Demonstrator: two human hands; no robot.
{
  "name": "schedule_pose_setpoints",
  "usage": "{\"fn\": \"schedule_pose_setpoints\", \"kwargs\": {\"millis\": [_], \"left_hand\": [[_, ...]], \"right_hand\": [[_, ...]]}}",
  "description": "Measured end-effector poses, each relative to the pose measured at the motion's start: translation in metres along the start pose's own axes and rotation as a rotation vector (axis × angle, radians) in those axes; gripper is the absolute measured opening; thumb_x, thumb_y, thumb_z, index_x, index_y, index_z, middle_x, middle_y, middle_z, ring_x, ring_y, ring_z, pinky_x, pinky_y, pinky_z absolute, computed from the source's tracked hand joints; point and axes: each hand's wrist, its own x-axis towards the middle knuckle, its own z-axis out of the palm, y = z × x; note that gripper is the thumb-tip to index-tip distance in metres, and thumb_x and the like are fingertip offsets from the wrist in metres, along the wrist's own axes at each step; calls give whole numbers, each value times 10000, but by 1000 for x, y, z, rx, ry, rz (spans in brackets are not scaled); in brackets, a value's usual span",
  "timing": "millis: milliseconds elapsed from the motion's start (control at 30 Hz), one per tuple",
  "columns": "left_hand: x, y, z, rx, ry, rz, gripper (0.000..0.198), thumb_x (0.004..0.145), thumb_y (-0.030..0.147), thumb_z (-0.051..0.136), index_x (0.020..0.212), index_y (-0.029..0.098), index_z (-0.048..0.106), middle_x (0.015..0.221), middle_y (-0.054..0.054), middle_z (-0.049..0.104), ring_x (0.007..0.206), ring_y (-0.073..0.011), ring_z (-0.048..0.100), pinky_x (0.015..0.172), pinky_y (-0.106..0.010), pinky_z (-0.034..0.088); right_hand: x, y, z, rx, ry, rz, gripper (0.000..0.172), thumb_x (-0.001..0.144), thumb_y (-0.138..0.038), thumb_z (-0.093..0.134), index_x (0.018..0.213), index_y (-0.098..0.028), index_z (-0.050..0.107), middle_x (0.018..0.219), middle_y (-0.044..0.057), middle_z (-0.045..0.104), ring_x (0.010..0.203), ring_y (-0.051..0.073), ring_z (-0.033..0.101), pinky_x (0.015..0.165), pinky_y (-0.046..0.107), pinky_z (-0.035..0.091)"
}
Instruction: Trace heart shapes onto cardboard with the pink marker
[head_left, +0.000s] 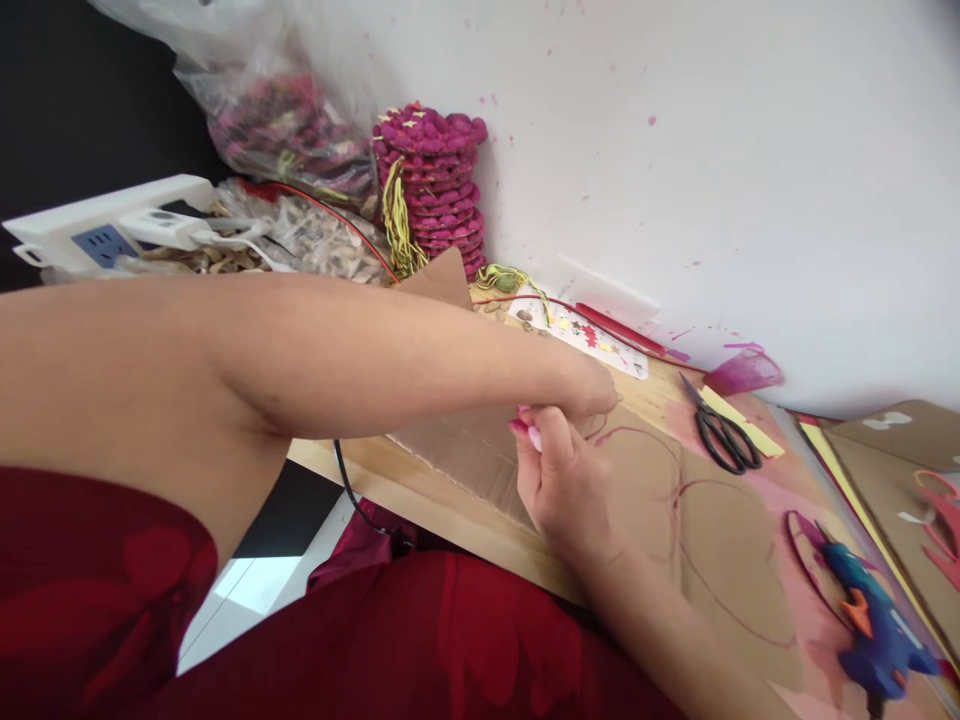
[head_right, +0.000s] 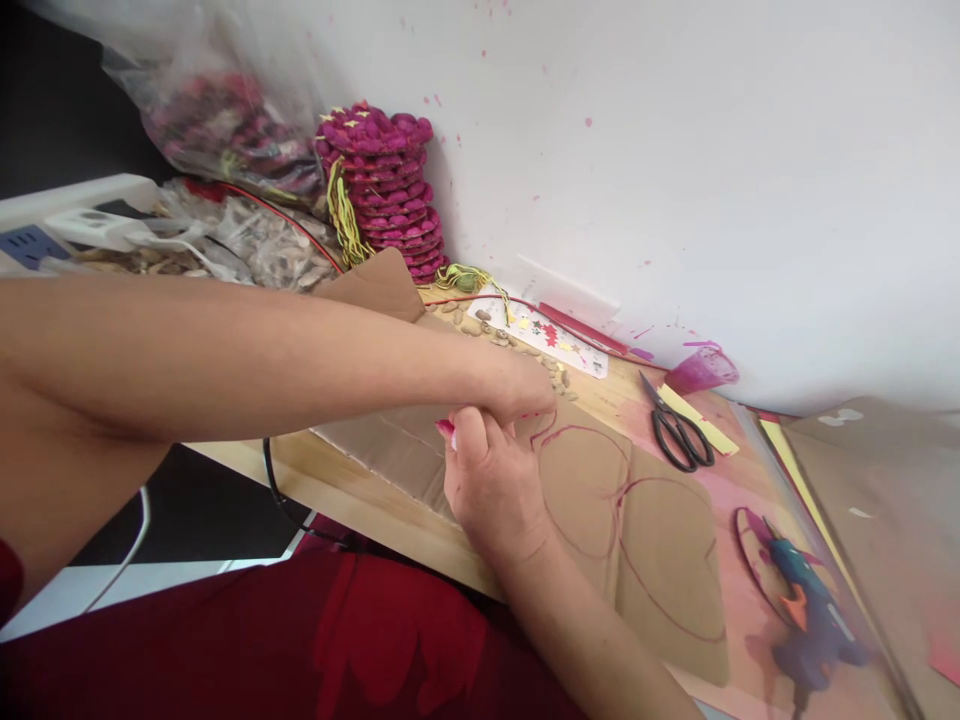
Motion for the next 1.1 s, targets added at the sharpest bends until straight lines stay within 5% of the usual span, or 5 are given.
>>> {"fn": "schedule_pose_setpoints", "kwargs": {"millis": [167, 467, 633, 900, 1100], "left_hand": [[7, -9, 3, 102, -117, 234, 257, 655, 271, 851, 900, 273, 775, 890, -22, 788, 876, -259, 690, 831, -375, 546], [2, -3, -1, 129, -177, 166, 279, 632, 175, 846, 879, 283, 775, 855, 6, 776, 947, -283, 683, 871, -403, 515], [4, -8, 2, 91, -130, 230, 291, 739, 287, 830, 1009, 204, 759, 915, -34, 781, 911, -242, 684, 846, -348, 501], [6, -6, 0, 66, -115, 221, 239, 560, 152, 895, 723, 245, 747, 716, -26, 749, 754, -252, 670, 748, -365, 523], [5, -5, 1, 101, -128, 205, 230, 602, 172, 869, 788, 256, 763, 778, -24, 760, 838, -264, 681, 809, -367, 519]], "right_hand": [[-14, -6, -14, 9, -8, -91, 50, 983, -178, 533, 1012, -217, 545, 845, 56, 743, 657, 188, 683, 588, 293, 446], [-2, 4, 3, -13, 28, -101, 60, 995, -205, 530, 962, -223, 576, 840, 63, 737, 703, 200, 692, 618, 289, 472], [-17, -3, -12, -14, -32, -133, 44, 975, -184, 551, 1002, -212, 571, 837, 69, 731, 613, 188, 648, 555, 301, 421], [-6, 5, -2, -32, -40, -170, 70, 995, -177, 507, 988, -218, 563, 870, 82, 733, 689, 209, 664, 584, 306, 424], [-1, 3, -2, -41, -32, -167, 53, 991, -185, 518, 953, -202, 549, 822, 82, 718, 695, 211, 673, 563, 292, 420]]}}
